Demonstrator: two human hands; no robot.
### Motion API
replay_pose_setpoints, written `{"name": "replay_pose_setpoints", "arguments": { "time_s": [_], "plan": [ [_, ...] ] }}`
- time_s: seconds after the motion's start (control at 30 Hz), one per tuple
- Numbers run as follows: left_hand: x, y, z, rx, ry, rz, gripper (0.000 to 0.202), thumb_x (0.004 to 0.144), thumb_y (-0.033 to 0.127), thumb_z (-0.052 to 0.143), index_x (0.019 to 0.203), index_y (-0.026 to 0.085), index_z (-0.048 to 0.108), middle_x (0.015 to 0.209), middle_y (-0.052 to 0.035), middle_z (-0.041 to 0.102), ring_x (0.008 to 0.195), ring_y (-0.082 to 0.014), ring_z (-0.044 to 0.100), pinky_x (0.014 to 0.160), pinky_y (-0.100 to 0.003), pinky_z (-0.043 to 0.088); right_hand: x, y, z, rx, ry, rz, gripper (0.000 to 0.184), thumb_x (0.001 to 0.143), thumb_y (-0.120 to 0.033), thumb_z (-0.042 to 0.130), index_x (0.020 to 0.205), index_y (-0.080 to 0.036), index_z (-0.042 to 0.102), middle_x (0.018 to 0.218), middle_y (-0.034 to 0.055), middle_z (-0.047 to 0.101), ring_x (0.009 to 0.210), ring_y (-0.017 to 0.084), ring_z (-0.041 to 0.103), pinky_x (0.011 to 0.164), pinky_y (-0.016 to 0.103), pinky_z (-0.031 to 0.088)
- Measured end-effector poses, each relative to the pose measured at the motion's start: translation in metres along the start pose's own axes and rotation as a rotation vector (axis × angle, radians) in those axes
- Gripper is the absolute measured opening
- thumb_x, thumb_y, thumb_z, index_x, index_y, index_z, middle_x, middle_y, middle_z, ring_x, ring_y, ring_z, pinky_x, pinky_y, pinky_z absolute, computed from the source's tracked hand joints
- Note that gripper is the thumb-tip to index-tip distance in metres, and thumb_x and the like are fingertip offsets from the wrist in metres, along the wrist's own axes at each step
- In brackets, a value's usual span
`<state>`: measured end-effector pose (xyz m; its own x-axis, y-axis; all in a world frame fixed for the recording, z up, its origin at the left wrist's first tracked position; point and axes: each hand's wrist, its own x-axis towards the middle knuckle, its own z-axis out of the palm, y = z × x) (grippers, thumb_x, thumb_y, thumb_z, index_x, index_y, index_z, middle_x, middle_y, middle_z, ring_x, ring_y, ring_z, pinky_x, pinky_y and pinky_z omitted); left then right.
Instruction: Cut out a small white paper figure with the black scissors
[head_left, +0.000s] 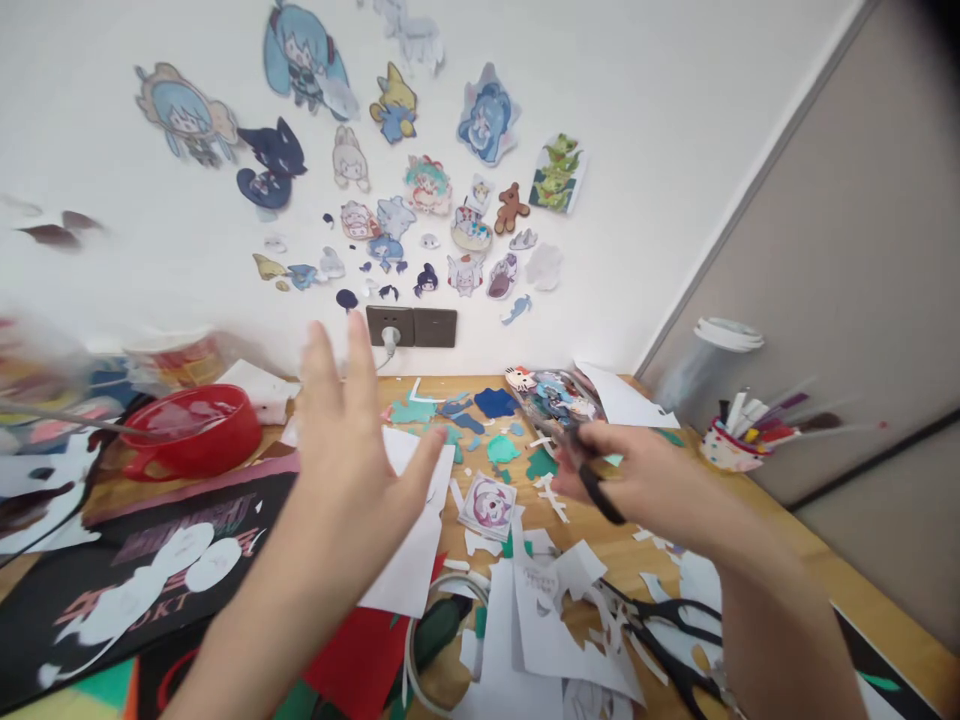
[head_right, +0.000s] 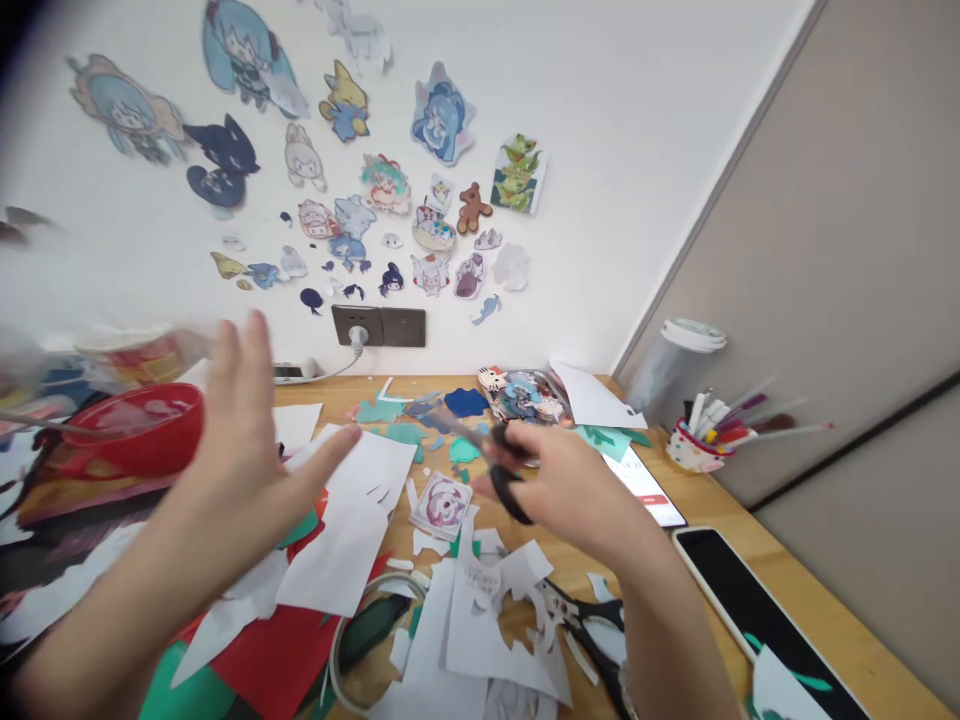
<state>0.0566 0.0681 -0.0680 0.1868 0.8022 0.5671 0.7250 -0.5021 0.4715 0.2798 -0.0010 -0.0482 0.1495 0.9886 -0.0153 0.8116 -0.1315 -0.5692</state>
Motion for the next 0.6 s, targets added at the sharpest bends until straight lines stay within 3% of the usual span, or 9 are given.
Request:
{"name": "replay_pose_setpoints", "arguments": {
  "time_s": [0.07,0.17,0.23,0.3,0.4,0.5,0.6],
  "plan": [
    [-0.003,0.005,0.019,0.052,-0.16,-0.021,0.085,0.081,0.043,0.046,0.143,0.013,-0.003,0.15,-0.0153,-0.007,0.137,-0.0288,-0.006,0.108,-0.05,0.013,0.004,0.005,0.002,-0.196,-0.11,0.091,0.03,0.069,-0.046,0.059,0.058,-0.019,0.052,0.056,-0.0035,0.053,0.051,0.01,0.045,0.044,0.022,0.029],
    [-0.013,0.007,0.051,0.178,-0.513,0.007,0.073,0.085,0.035,0.035,0.143,0.014,-0.004,0.151,-0.0125,-0.004,0.135,-0.03,-0.011,0.108,-0.053,0.009,0.01,0.011,-0.001,-0.394,-0.128,0.295,0.037,0.071,-0.048,0.054,0.05,-0.019,0.049,0.05,-0.001,0.053,0.045,0.011,0.044,0.042,0.024,0.023],
    [-0.023,0.005,0.072,0.166,-0.649,0.052,0.069,0.083,0.031,0.038,0.144,0.015,0.009,0.149,-0.0126,0.015,0.136,-0.0322,-0.002,0.107,-0.055,0.01,0.012,0.015,-0.006,-0.503,-0.103,0.421,0.035,0.072,-0.048,0.052,0.051,-0.02,0.053,0.054,0.0015,0.058,0.049,0.014,0.051,0.043,0.025,0.027],
    [-0.034,0.0,0.091,0.134,-0.768,0.095,0.066,0.081,0.029,0.042,0.142,0.018,0.021,0.143,-0.0124,0.032,0.134,-0.033,0.013,0.107,-0.052,0.019,0.013,0.019,-0.01,-0.586,-0.097,0.476,0.034,0.073,-0.047,0.05,0.054,-0.02,0.055,0.059,0.0028,0.061,0.054,0.017,0.055,0.046,0.026,0.029],
    [-0.046,-0.009,0.112,0.148,-0.849,0.088,0.061,0.075,0.022,0.049,0.135,0.019,0.038,0.14,-0.0202,0.035,0.131,-0.041,0.018,0.102,-0.06,0.019,0.013,0.025,-0.01,-0.626,-0.208,0.441,0.02,0.072,-0.037,0.053,0.062,-0.022,0.061,0.064,0.0022,0.063,0.059,0.018,0.058,0.047,0.026,0.03],
    [-0.048,-0.019,0.121,0.108,-0.884,0.144,0.051,0.079,0.022,0.049,0.13,0.024,0.047,0.144,-0.0144,0.031,0.133,-0.0363,0.018,0.105,-0.058,0.015,0.017,0.027,-0.001,-0.609,-0.362,0.359,0.011,0.064,-0.023,0.057,0.065,-0.026,0.068,0.067,0.0007,0.065,0.062,0.018,0.059,0.047,0.025,0.03],
    [-0.042,-0.025,0.121,0.059,-0.918,0.198,0.045,0.082,0.02,0.05,0.127,0.023,0.048,0.143,-0.0089,0.034,0.134,-0.0328,0.02,0.104,-0.061,0.014,0.023,0.026,0.014,-0.581,-0.49,0.289,0.012,0.062,-0.021,0.06,0.064,-0.025,0.07,0.066,0.0016,0.066,0.062,0.018,0.06,0.047,0.024,0.03]
  ]
}}
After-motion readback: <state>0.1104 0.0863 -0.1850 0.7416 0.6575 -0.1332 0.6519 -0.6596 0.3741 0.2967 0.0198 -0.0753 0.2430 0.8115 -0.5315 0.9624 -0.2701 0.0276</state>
